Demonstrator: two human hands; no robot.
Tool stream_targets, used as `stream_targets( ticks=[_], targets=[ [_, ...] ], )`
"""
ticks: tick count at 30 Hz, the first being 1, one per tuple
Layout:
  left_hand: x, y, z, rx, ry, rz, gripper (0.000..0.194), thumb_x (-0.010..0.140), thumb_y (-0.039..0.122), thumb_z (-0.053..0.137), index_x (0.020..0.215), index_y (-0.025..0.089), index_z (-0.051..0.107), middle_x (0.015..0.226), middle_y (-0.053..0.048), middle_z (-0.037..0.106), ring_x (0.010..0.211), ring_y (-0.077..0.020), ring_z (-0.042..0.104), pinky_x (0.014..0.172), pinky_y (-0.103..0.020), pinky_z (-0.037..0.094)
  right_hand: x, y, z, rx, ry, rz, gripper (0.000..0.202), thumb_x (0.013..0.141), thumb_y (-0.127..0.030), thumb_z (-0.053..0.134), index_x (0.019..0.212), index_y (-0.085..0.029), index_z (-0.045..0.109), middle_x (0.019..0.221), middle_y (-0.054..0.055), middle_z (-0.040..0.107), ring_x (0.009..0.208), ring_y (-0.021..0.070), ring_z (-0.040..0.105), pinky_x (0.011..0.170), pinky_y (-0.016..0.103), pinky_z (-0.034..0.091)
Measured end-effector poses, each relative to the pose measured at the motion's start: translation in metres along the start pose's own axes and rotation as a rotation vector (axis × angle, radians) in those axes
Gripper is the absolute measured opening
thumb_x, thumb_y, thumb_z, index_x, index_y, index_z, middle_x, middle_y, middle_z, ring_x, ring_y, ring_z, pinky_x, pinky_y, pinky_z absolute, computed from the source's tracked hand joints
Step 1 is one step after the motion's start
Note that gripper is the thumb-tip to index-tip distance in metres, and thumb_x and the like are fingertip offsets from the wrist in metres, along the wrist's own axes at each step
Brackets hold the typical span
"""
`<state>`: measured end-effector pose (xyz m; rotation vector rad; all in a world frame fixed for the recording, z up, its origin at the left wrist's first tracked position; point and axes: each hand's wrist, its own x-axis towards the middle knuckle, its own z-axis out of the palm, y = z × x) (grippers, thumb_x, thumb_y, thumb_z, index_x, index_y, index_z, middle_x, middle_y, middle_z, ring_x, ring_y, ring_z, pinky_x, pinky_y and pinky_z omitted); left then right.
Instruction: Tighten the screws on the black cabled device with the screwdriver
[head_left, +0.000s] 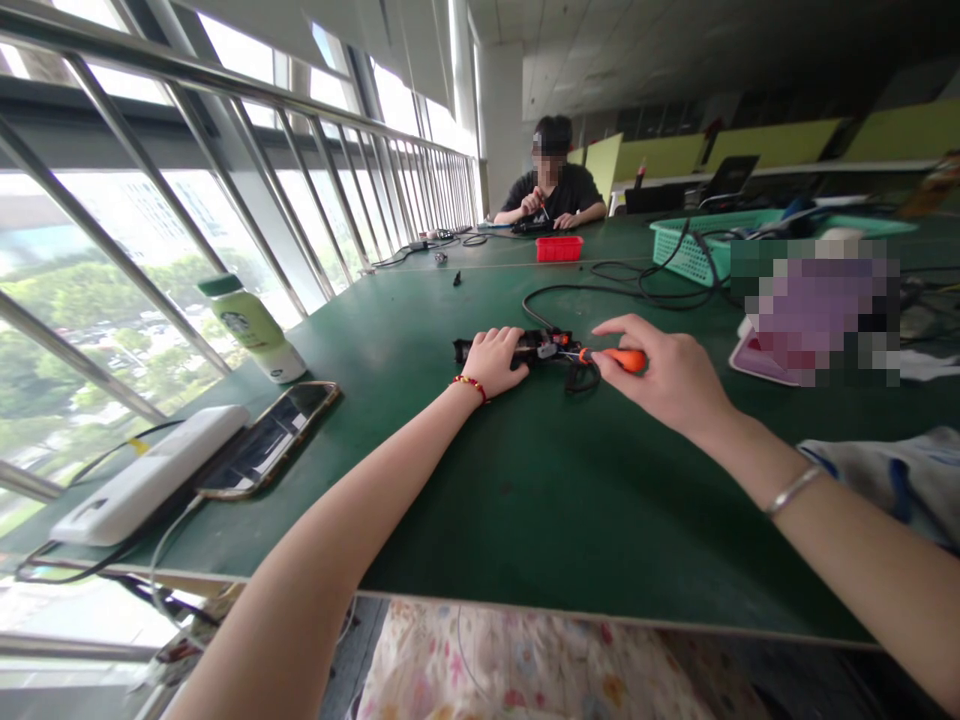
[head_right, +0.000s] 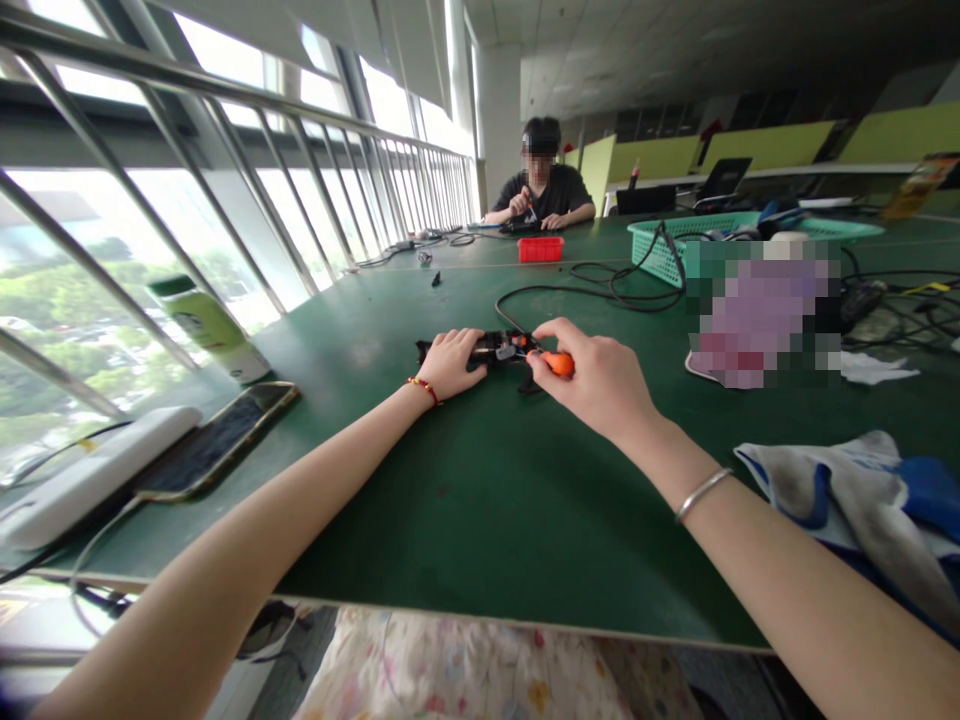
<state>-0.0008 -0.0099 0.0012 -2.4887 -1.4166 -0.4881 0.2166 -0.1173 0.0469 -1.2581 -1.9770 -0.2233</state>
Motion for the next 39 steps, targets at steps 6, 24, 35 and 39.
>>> stream_targets(
  ticks=[6, 24, 35, 39],
  targets=[
    [0.0003, 0.0005, -0.0005, -0.009, -0.012, -0.004, 0.047, 0.081, 0.036, 0.050, 0.125, 0.018, 0.047, 0.119, -0.009, 0.059, 0.110, -0.0272, 0.051, 0.094, -0.039, 0.035, 0.0003, -0.0007, -0.0015, 0.055, 0.064, -0.035, 0.033, 0.079, -0.025, 0.054, 0.112, -0.021, 0.057, 0.095, 0.005, 0.068, 0.068, 0.0169, 0.063, 0.060, 0.027, 0.046],
    [0.0003, 0.0018, -0.0015, 0.002, -0.003, -0.010, 0.046, 0.080, 0.035, 0.050, 0.123, 0.018, 0.049, 0.118, -0.009, 0.060, 0.108, -0.0273, 0.051, 0.093, -0.039, 0.036, -0.0001, -0.0016, 0.0002, 0.003, 0.025, -0.008, 0.028, 0.081, -0.034, 0.054, 0.106, -0.022, 0.059, 0.075, 0.002, 0.066, 0.061, 0.0190, 0.061, 0.055, 0.029, 0.044],
    [0.0007, 0.0004, 0.0009, 0.010, 0.005, 0.002, 0.046, 0.081, 0.036, 0.049, 0.123, 0.017, 0.048, 0.118, -0.009, 0.060, 0.108, -0.0271, 0.051, 0.092, -0.039, 0.036, 0.0000, -0.0011, -0.0003, 0.022, 0.048, -0.020, 0.035, 0.080, -0.031, 0.055, 0.113, -0.021, 0.056, 0.075, 0.002, 0.064, 0.062, 0.0177, 0.061, 0.055, 0.028, 0.044],
    [0.0008, 0.0000, 0.0011, 0.009, 0.007, 0.008, 0.046, 0.081, 0.036, 0.049, 0.123, 0.017, 0.049, 0.117, -0.009, 0.060, 0.107, -0.0270, 0.052, 0.092, -0.039, 0.036, 0.0001, -0.0017, -0.0001, 0.002, -0.004, -0.002, 0.028, 0.082, -0.035, 0.053, 0.105, -0.021, 0.059, 0.062, -0.001, 0.059, 0.051, 0.0158, 0.055, 0.051, 0.027, 0.040]
  ],
)
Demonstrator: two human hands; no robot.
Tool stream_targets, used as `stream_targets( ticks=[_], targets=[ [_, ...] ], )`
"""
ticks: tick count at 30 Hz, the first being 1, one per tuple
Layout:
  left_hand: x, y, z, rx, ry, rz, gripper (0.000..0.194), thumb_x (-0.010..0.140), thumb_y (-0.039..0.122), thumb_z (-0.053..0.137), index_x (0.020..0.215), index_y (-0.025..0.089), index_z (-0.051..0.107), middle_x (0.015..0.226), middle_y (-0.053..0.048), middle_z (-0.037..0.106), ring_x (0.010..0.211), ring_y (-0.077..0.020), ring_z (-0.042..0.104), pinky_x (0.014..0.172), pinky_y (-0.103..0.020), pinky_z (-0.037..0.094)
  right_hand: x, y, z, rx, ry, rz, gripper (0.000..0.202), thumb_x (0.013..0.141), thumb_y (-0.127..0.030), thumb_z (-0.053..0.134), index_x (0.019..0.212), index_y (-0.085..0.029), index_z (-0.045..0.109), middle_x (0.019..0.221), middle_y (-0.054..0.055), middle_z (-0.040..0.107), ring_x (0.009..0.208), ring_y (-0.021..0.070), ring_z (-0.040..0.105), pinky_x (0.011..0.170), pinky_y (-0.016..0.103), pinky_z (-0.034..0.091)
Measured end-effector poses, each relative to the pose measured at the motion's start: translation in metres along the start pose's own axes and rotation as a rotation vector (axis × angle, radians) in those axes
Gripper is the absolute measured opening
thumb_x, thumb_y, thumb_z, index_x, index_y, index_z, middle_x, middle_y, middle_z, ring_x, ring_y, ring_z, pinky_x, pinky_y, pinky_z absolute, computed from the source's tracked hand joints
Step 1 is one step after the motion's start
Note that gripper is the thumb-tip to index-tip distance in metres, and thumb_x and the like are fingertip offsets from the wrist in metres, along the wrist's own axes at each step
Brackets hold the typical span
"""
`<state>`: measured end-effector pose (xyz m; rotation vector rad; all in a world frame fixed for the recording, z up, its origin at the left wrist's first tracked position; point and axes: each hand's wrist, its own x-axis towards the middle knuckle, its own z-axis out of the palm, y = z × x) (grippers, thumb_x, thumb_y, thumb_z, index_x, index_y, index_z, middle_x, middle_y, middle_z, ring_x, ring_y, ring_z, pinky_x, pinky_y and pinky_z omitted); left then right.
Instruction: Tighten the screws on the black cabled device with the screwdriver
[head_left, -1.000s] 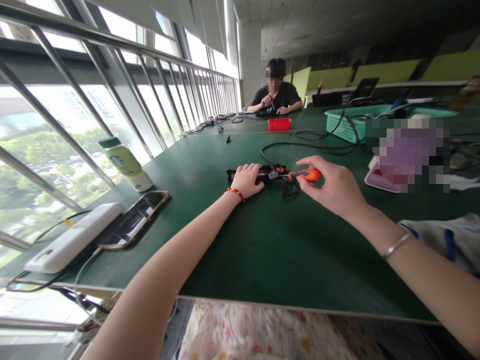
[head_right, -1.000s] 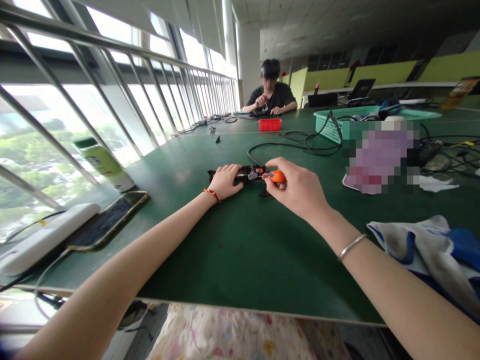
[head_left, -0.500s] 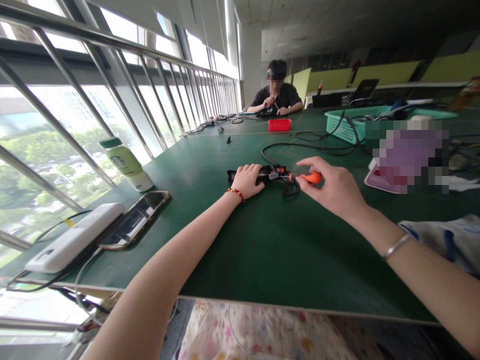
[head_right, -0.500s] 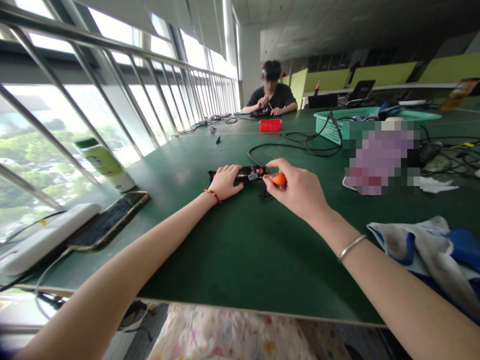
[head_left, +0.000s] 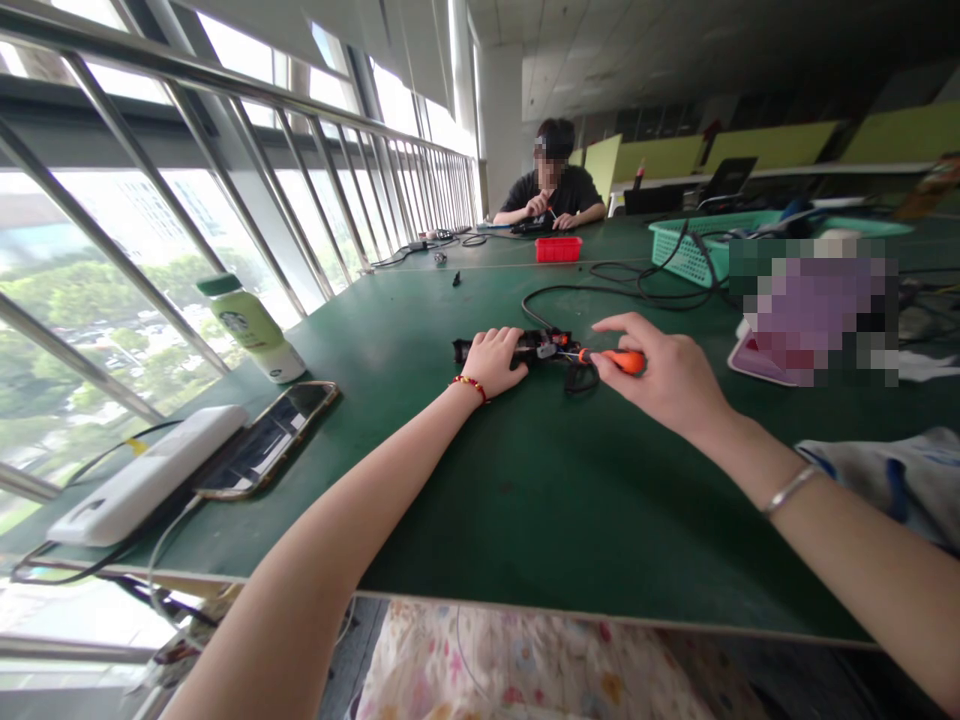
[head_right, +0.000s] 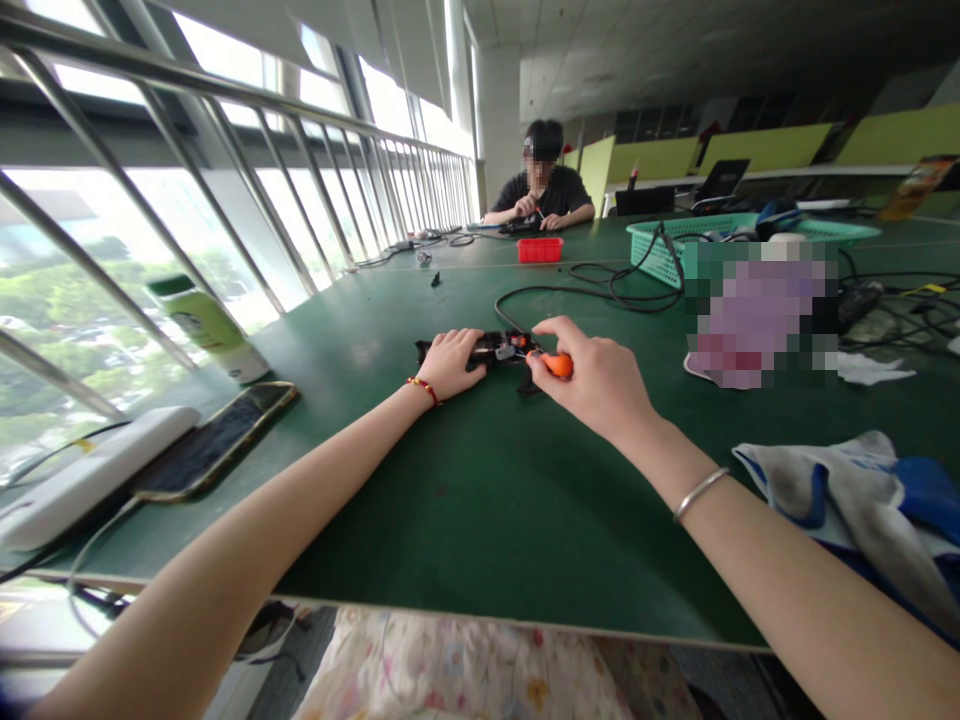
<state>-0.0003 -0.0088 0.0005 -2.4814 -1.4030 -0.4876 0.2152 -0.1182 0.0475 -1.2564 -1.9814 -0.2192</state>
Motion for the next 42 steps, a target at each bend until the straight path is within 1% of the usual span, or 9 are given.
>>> stream_targets(
  ticks=[7, 12, 14, 20, 27, 34, 36, 40, 42],
  targets=[
    [0.0002, 0.0010, -0.0008, 0.013, 0.003, 0.003, 0.046, 0.081, 0.035, 0.049, 0.123, 0.015, 0.049, 0.116, -0.008, 0.060, 0.107, -0.0266, 0.052, 0.091, -0.039, 0.037, -0.0004, 0.0036, 0.0015, 0.043, 0.096, -0.051, 0.037, 0.080, -0.028, 0.052, 0.117, -0.022, 0.054, 0.092, 0.005, 0.067, 0.073, 0.0178, 0.063, 0.061, 0.027, 0.046],
    [-0.0001, 0.0001, 0.0004, 0.018, 0.010, 0.007, 0.046, 0.081, 0.035, 0.049, 0.122, 0.015, 0.049, 0.116, -0.008, 0.061, 0.106, -0.0266, 0.052, 0.090, -0.039, 0.037, -0.0005, 0.0030, 0.0021, -0.019, 0.019, -0.008, 0.026, 0.081, -0.037, 0.054, 0.102, -0.022, 0.061, 0.066, 0.000, 0.062, 0.054, 0.0162, 0.057, 0.053, 0.027, 0.041],
    [0.0000, 0.0001, 0.0001, 0.015, 0.010, 0.007, 0.046, 0.081, 0.035, 0.049, 0.122, 0.015, 0.049, 0.116, -0.008, 0.061, 0.105, -0.0268, 0.052, 0.090, -0.039, 0.037, -0.0005, 0.0022, 0.0016, -0.012, 0.023, 0.000, 0.025, 0.082, -0.036, 0.053, 0.102, -0.022, 0.061, 0.065, -0.001, 0.062, 0.053, 0.0160, 0.056, 0.054, 0.027, 0.042],
    [-0.0002, 0.0023, -0.0034, 0.016, -0.005, -0.006, 0.047, 0.081, 0.035, 0.050, 0.123, 0.015, 0.049, 0.117, -0.008, 0.060, 0.106, -0.0264, 0.052, 0.092, -0.038, 0.037, 0.0001, 0.0009, -0.0004, 0.043, 0.076, -0.037, 0.035, 0.081, -0.026, 0.053, 0.115, -0.020, 0.056, 0.095, 0.005, 0.067, 0.070, 0.0165, 0.062, 0.060, 0.027, 0.046],
    [-0.0002, 0.0012, -0.0016, 0.012, -0.004, 0.002, 0.046, 0.081, 0.035, 0.049, 0.122, 0.015, 0.049, 0.117, -0.009, 0.060, 0.106, -0.0267, 0.052, 0.091, -0.039, 0.037, -0.0009, 0.0031, 0.0018, -0.041, -0.004, 0.002, 0.023, 0.083, -0.038, 0.053, 0.096, -0.023, 0.063, 0.062, -0.001, 0.061, 0.054, 0.0166, 0.058, 0.052, 0.027, 0.041],
    [-0.0004, 0.0017, -0.0024, 0.015, -0.010, -0.001, 0.047, 0.082, 0.035, 0.049, 0.124, 0.015, 0.048, 0.118, -0.009, 0.060, 0.107, -0.0266, 0.051, 0.093, -0.039, 0.036, 0.0003, 0.0030, 0.0006, 0.034, 0.065, -0.065, 0.034, 0.080, -0.025, 0.054, 0.114, -0.020, 0.057, 0.100, 0.006, 0.068, 0.080, 0.0188, 0.065, 0.064, 0.027, 0.047],
    [-0.0005, 0.0021, -0.0030, 0.013, -0.009, -0.002, 0.048, 0.081, 0.035, 0.049, 0.124, 0.015, 0.048, 0.118, -0.009, 0.060, 0.107, -0.0265, 0.052, 0.092, -0.039, 0.037, 0.0002, 0.0027, 0.0010, 0.013, 0.049, -0.063, 0.031, 0.080, -0.028, 0.054, 0.110, -0.021, 0.059, 0.095, 0.005, 0.068, 0.077, 0.0190, 0.065, 0.063, 0.027, 0.047],
    [-0.0005, 0.0025, -0.0036, 0.012, -0.019, -0.012, 0.047, 0.081, 0.034, 0.050, 0.124, 0.015, 0.048, 0.118, -0.009, 0.060, 0.108, -0.0263, 0.052, 0.092, -0.038, 0.037, -0.0001, 0.0024, 0.0018, -0.035, -0.003, -0.020, 0.022, 0.081, -0.037, 0.054, 0.096, -0.023, 0.063, 0.065, 0.000, 0.063, 0.056, 0.0171, 0.059, 0.053, 0.027, 0.043],
    [-0.0004, 0.0019, -0.0029, 0.015, -0.019, -0.010, 0.047, 0.082, 0.034, 0.049, 0.124, 0.015, 0.048, 0.118, -0.009, 0.059, 0.108, -0.0263, 0.052, 0.093, -0.038, 0.036, 0.0000, 0.0023, 0.0012, -0.025, 0.014, -0.014, 0.024, 0.081, -0.036, 0.054, 0.099, -0.023, 0.062, 0.068, 0.000, 0.064, 0.055, 0.0168, 0.059, 0.053, 0.028, 0.043]
  ],
)
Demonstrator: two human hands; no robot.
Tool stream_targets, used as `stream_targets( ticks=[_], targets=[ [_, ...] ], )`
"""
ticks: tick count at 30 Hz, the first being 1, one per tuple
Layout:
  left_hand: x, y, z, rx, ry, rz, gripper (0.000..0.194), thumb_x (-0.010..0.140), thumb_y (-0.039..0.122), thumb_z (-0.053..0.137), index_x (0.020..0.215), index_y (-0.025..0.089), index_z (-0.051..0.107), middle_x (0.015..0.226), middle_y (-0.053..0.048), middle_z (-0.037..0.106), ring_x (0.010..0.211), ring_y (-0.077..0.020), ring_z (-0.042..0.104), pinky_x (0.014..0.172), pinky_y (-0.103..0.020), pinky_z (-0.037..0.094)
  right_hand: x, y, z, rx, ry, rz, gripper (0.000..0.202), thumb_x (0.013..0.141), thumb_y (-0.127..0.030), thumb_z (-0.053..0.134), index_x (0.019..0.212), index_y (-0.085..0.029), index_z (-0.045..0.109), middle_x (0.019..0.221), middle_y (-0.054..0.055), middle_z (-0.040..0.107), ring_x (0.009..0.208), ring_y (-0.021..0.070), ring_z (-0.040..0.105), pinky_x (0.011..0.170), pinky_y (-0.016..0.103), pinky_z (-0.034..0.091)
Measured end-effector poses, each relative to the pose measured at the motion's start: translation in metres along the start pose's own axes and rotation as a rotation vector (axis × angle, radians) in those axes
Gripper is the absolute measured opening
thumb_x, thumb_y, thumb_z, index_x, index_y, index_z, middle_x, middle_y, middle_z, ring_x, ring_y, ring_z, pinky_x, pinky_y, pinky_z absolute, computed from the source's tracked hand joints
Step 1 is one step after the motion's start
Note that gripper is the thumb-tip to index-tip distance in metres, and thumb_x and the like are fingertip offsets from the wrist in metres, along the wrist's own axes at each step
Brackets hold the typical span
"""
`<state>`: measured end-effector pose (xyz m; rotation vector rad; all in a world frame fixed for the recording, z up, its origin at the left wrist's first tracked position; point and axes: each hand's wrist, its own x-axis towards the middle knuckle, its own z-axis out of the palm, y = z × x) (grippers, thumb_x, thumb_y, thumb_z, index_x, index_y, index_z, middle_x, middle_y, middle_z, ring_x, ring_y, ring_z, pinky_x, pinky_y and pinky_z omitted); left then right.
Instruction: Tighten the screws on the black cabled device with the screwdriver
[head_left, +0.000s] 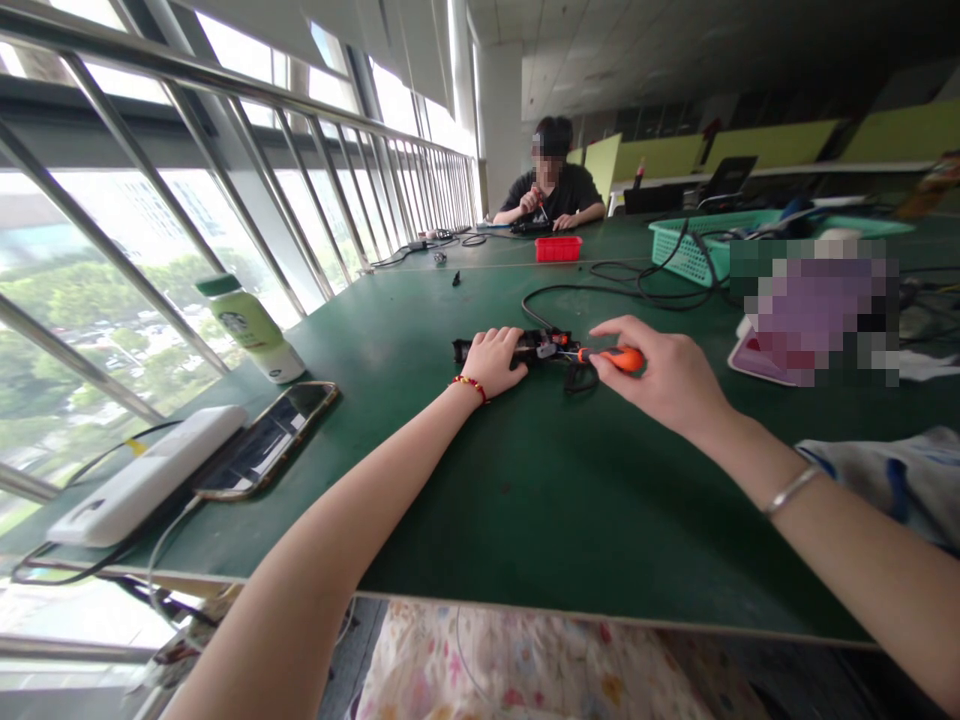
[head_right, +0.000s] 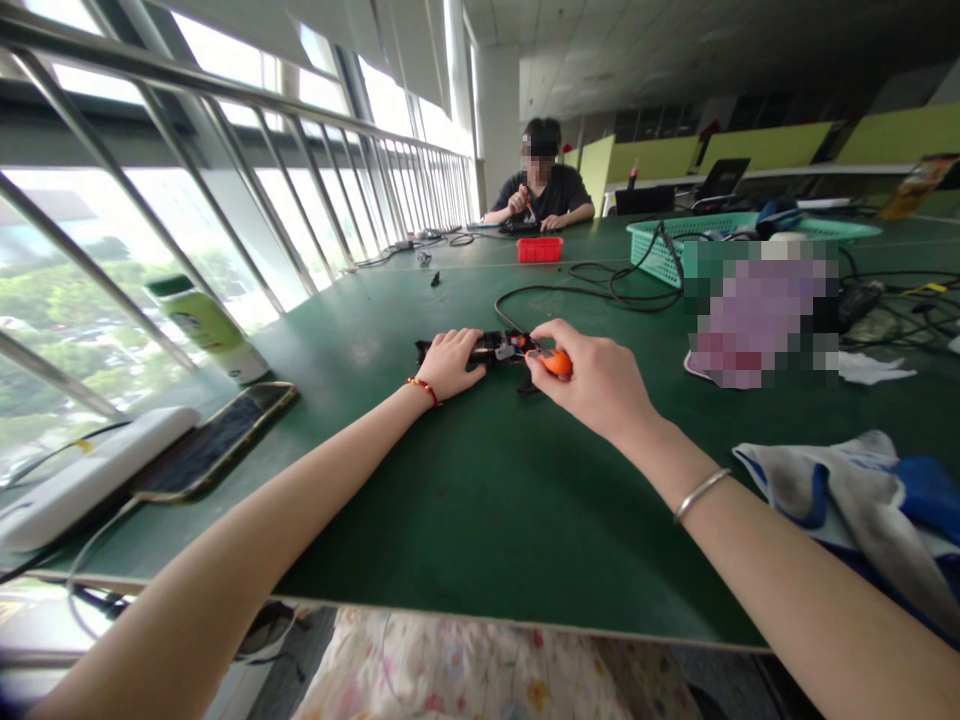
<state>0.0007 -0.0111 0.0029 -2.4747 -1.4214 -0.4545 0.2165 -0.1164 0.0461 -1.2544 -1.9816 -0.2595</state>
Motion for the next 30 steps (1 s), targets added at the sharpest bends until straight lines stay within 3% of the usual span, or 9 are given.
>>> stream_targets(
  ticks=[5, 7, 12, 18, 24, 30],
  targets=[
    [0.0004, -0.0018, 0.0030, -0.004, 0.019, 0.013, 0.047, 0.081, 0.035, 0.049, 0.124, 0.016, 0.048, 0.118, -0.009, 0.059, 0.108, -0.0268, 0.052, 0.092, -0.039, 0.036, 0.0005, -0.0011, -0.0019, 0.065, 0.060, -0.035, 0.033, 0.080, -0.026, 0.053, 0.113, -0.021, 0.057, 0.099, 0.006, 0.068, 0.076, 0.0185, 0.064, 0.065, 0.028, 0.048],
    [0.0004, -0.0018, 0.0033, -0.005, 0.020, 0.007, 0.046, 0.081, 0.035, 0.049, 0.124, 0.016, 0.048, 0.118, -0.009, 0.060, 0.108, -0.0270, 0.052, 0.092, -0.039, 0.036, 0.0002, -0.0019, -0.0013, 0.048, 0.046, -0.041, 0.030, 0.080, -0.028, 0.053, 0.109, -0.022, 0.059, 0.096, 0.005, 0.068, 0.077, 0.0192, 0.065, 0.064, 0.028, 0.047],
    [-0.0001, -0.0007, 0.0017, -0.006, 0.012, 0.007, 0.046, 0.081, 0.035, 0.049, 0.124, 0.016, 0.048, 0.117, -0.009, 0.060, 0.107, -0.0269, 0.051, 0.092, -0.039, 0.036, -0.0005, -0.0015, -0.0004, -0.002, -0.033, 0.023, 0.026, 0.082, -0.039, 0.053, 0.100, -0.023, 0.062, 0.066, 0.000, 0.063, 0.056, 0.0173, 0.059, 0.054, 0.028, 0.043],
    [-0.0001, -0.0004, 0.0011, -0.008, 0.009, 0.002, 0.046, 0.082, 0.035, 0.049, 0.124, 0.016, 0.048, 0.118, -0.009, 0.059, 0.108, -0.0269, 0.051, 0.093, -0.039, 0.036, 0.0001, -0.0010, -0.0030, 0.056, 0.063, -0.017, 0.035, 0.081, -0.028, 0.052, 0.116, -0.023, 0.055, 0.093, 0.005, 0.068, 0.073, 0.0186, 0.063, 0.063, 0.029, 0.048],
    [0.0000, -0.0002, 0.0005, -0.005, -0.002, 0.002, 0.047, 0.081, 0.035, 0.049, 0.124, 0.016, 0.048, 0.119, -0.009, 0.059, 0.109, -0.0264, 0.051, 0.093, -0.038, 0.036, 0.0009, -0.0011, -0.0017, -0.031, 0.006, 0.060, 0.027, 0.081, -0.037, 0.054, 0.102, -0.022, 0.061, 0.072, 0.002, 0.065, 0.061, 0.0196, 0.061, 0.056, 0.029, 0.044],
    [0.0000, 0.0000, 0.0004, -0.004, 0.004, 0.005, 0.046, 0.081, 0.035, 0.049, 0.124, 0.016, 0.049, 0.118, -0.009, 0.060, 0.108, -0.0269, 0.051, 0.093, -0.039, 0.036, 0.0005, -0.0011, -0.0026, 0.062, 0.063, -0.005, 0.033, 0.081, -0.028, 0.051, 0.114, -0.022, 0.056, 0.090, 0.005, 0.067, 0.071, 0.0180, 0.063, 0.062, 0.027, 0.046]
  ],
)
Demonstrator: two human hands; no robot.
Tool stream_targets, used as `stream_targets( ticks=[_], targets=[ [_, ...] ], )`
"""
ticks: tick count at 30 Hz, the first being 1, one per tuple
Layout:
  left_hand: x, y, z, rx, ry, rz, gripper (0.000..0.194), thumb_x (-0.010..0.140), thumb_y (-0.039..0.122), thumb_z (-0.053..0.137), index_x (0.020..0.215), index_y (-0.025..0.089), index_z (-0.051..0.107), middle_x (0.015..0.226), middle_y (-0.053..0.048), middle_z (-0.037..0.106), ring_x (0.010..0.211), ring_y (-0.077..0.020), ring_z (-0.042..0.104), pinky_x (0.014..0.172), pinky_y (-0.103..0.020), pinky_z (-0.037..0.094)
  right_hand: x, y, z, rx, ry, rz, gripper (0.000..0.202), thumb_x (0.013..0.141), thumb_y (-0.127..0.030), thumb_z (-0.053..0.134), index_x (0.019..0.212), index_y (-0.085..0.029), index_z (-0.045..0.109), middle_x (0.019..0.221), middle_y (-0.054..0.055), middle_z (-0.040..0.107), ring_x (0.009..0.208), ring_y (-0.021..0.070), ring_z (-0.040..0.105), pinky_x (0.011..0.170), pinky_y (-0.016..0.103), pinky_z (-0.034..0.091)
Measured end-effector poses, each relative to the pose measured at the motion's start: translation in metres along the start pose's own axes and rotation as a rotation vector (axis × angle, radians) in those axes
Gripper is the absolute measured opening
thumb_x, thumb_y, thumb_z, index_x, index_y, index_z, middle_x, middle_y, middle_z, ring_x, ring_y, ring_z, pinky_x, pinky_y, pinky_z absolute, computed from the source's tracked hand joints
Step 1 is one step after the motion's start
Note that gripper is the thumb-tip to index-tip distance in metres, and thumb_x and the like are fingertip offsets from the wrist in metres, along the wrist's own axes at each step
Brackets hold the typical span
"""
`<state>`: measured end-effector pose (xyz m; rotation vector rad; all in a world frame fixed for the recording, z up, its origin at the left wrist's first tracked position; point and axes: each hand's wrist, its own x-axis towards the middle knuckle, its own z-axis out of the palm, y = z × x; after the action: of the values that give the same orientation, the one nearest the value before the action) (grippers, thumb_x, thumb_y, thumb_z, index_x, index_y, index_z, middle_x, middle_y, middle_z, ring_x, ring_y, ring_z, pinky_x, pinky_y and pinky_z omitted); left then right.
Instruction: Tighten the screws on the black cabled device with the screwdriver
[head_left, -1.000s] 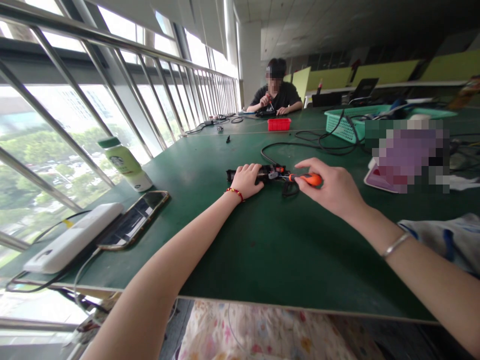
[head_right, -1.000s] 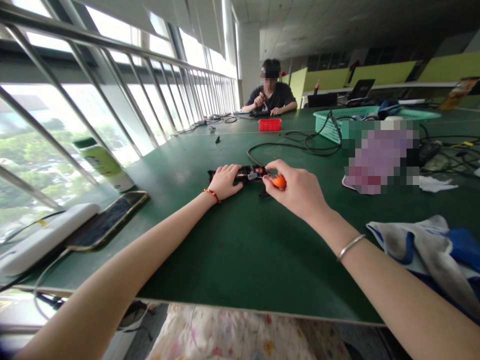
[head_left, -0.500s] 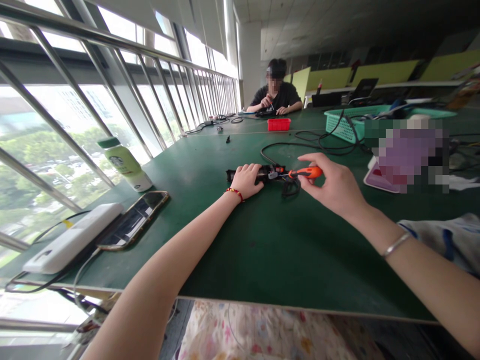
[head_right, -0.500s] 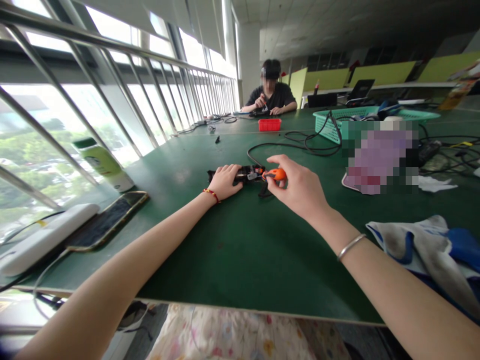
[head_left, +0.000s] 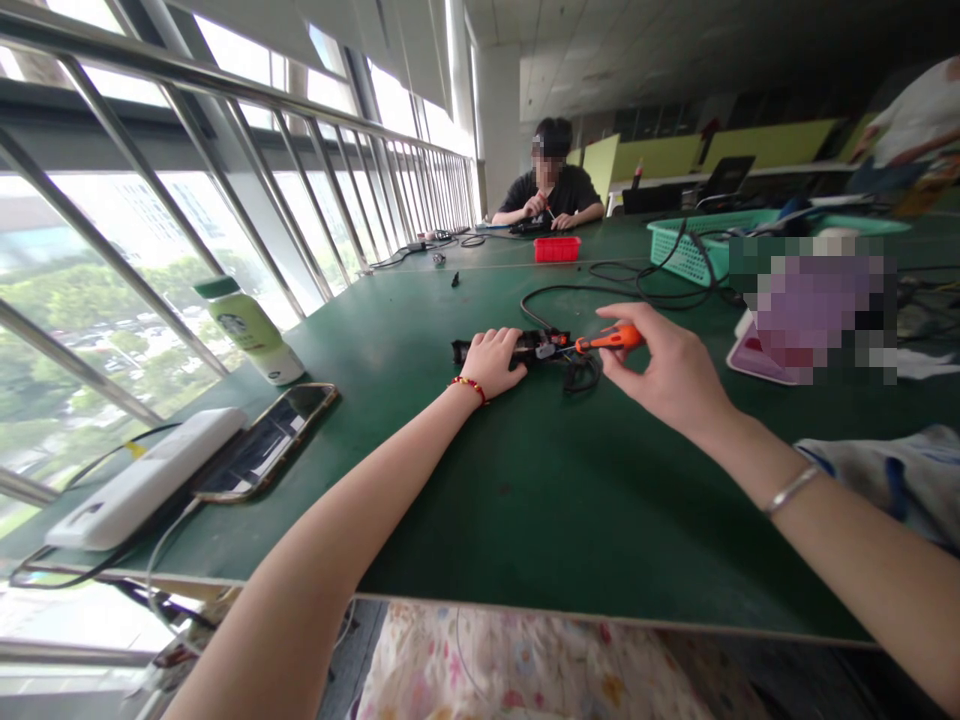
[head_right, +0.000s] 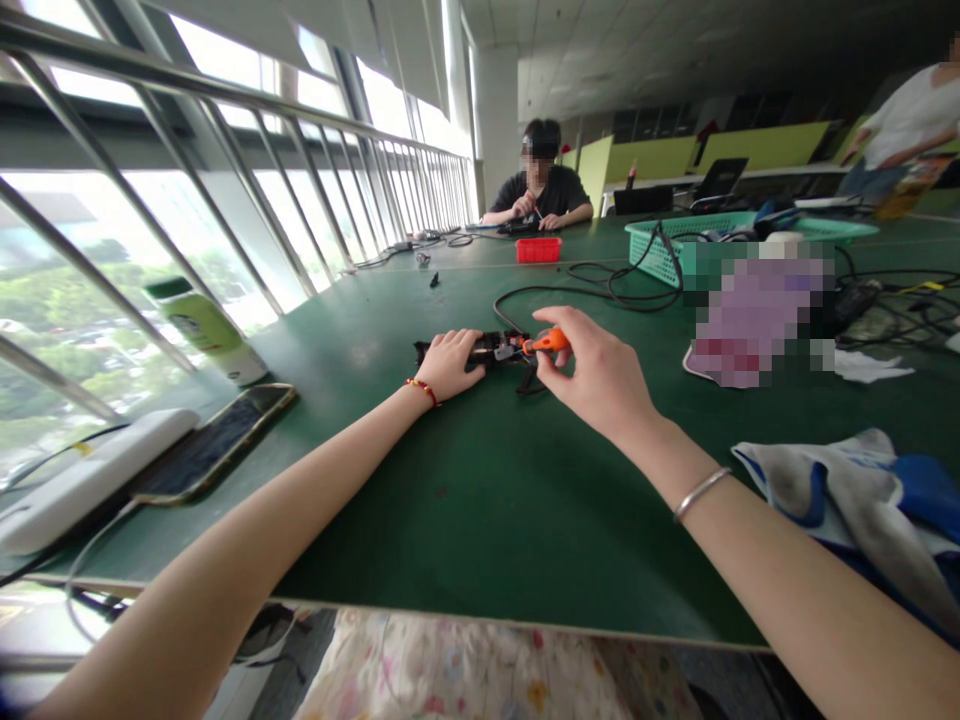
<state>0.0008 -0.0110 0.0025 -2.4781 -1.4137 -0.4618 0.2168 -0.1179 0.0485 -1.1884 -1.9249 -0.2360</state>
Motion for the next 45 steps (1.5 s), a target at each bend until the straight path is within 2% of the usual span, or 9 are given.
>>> stream_targets(
  ticks=[6, 12, 19, 23, 28, 31, 35, 41, 45],
  targets=[
    [0.000, 0.000, 0.000, -0.007, 0.001, -0.003, 0.047, 0.081, 0.035, 0.049, 0.124, 0.016, 0.049, 0.118, -0.009, 0.060, 0.108, -0.0268, 0.052, 0.093, -0.039, 0.037, -0.001, 0.001, 0.002, -0.076, -0.081, 0.042, 0.024, 0.081, -0.039, 0.054, 0.098, -0.023, 0.062, 0.066, 0.000, 0.062, 0.056, 0.0177, 0.059, 0.054, 0.028, 0.043],
    [0.000, 0.000, 0.000, -0.005, -0.004, -0.005, 0.046, 0.081, 0.034, 0.049, 0.124, 0.017, 0.048, 0.118, -0.009, 0.059, 0.109, -0.0267, 0.051, 0.094, -0.039, 0.036, 0.000, 0.000, 0.000, 0.008, -0.019, -0.003, 0.034, 0.081, -0.028, 0.052, 0.115, -0.022, 0.055, 0.088, 0.004, 0.067, 0.069, 0.0172, 0.063, 0.061, 0.028, 0.047],
    [0.000, 0.000, 0.000, 0.008, 0.004, 0.003, 0.047, 0.082, 0.035, 0.048, 0.124, 0.015, 0.048, 0.117, -0.009, 0.060, 0.107, -0.0264, 0.052, 0.092, -0.038, 0.037, -0.001, 0.001, 0.003, -0.069, -0.103, 0.028, 0.025, 0.083, -0.042, 0.052, 0.095, -0.024, 0.063, 0.068, 0.001, 0.066, 0.058, 0.0178, 0.061, 0.054, 0.027, 0.042],
    [0.000, 0.000, 0.000, 0.044, -0.003, 0.006, 0.042, 0.087, 0.035, 0.044, 0.125, 0.016, 0.048, 0.118, -0.009, 0.060, 0.107, -0.0257, 0.053, 0.091, -0.038, 0.038, -0.001, 0.000, 0.004, -0.075, -0.257, 0.010, 0.025, 0.084, -0.044, 0.051, 0.094, -0.024, 0.063, 0.074, 0.001, 0.068, 0.064, 0.0187, 0.063, 0.056, 0.028, 0.044],
    [0.002, 0.000, -0.007, 0.108, -0.072, -0.034, 0.038, 0.093, 0.037, 0.039, 0.125, 0.017, 0.049, 0.118, -0.010, 0.062, 0.107, -0.0237, 0.056, 0.088, -0.035, 0.040, -0.006, 0.003, 0.015, -0.089, -0.542, -0.127, 0.025, 0.080, -0.037, 0.057, 0.100, -0.024, 0.064, 0.099, 0.005, 0.068, 0.076, 0.0200, 0.064, 0.072, 0.035, 0.049],
    [0.002, -0.007, -0.012, 0.125, -0.102, -0.061, 0.036, 0.094, 0.040, 0.040, 0.120, 0.018, 0.052, 0.117, -0.009, 0.064, 0.107, -0.0240, 0.058, 0.087, -0.034, 0.042, -0.008, 0.005, 0.020, -0.084, -0.621, -0.132, 0.025, 0.080, -0.034, 0.058, 0.103, -0.024, 0.062, 0.102, 0.005, 0.066, 0.080, 0.0201, 0.064, 0.073, 0.035, 0.049],
    [-0.002, -0.031, -0.018, 0.144, -0.092, -0.197, 0.035, 0.092, 0.039, 0.045, 0.118, 0.018, 0.054, 0.117, -0.010, 0.063, 0.108, -0.0260, 0.058, 0.085, -0.035, 0.045, -0.008, 0.004, 0.019, -0.037, -0.647, -0.096, 0.025, 0.083, -0.035, 0.054, 0.104, -0.025, 0.061, 0.103, 0.004, 0.065, 0.083, 0.0203, 0.064, 0.072, 0.034, 0.049],
    [-0.018, -0.077, -0.028, 0.180, -0.062, -0.564, 0.029, 0.088, 0.035, 0.050, 0.110, 0.017, 0.057, 0.116, -0.014, 0.060, 0.111, -0.0295, 0.055, 0.084, -0.038, 0.047, -0.006, 0.003, 0.017, -0.035, -0.682, -0.094, 0.026, 0.084, -0.034, 0.052, 0.105, -0.024, 0.062, 0.101, 0.004, 0.065, 0.082, 0.0200, 0.063, 0.073, 0.036, 0.049],
    [-0.031, -0.097, -0.036, 0.217, 0.052, -0.769, 0.032, 0.085, 0.031, 0.050, 0.112, 0.015, 0.054, 0.117, -0.017, 0.057, 0.110, -0.0329, 0.053, 0.082, -0.042, 0.047, -0.006, 0.003, 0.017, -0.049, -0.687, -0.110, 0.026, 0.085, -0.033, 0.050, 0.106, -0.023, 0.063, 0.101, 0.004, 0.064, 0.083, 0.0196, 0.063, 0.072, 0.034, 0.049]
  ],
)
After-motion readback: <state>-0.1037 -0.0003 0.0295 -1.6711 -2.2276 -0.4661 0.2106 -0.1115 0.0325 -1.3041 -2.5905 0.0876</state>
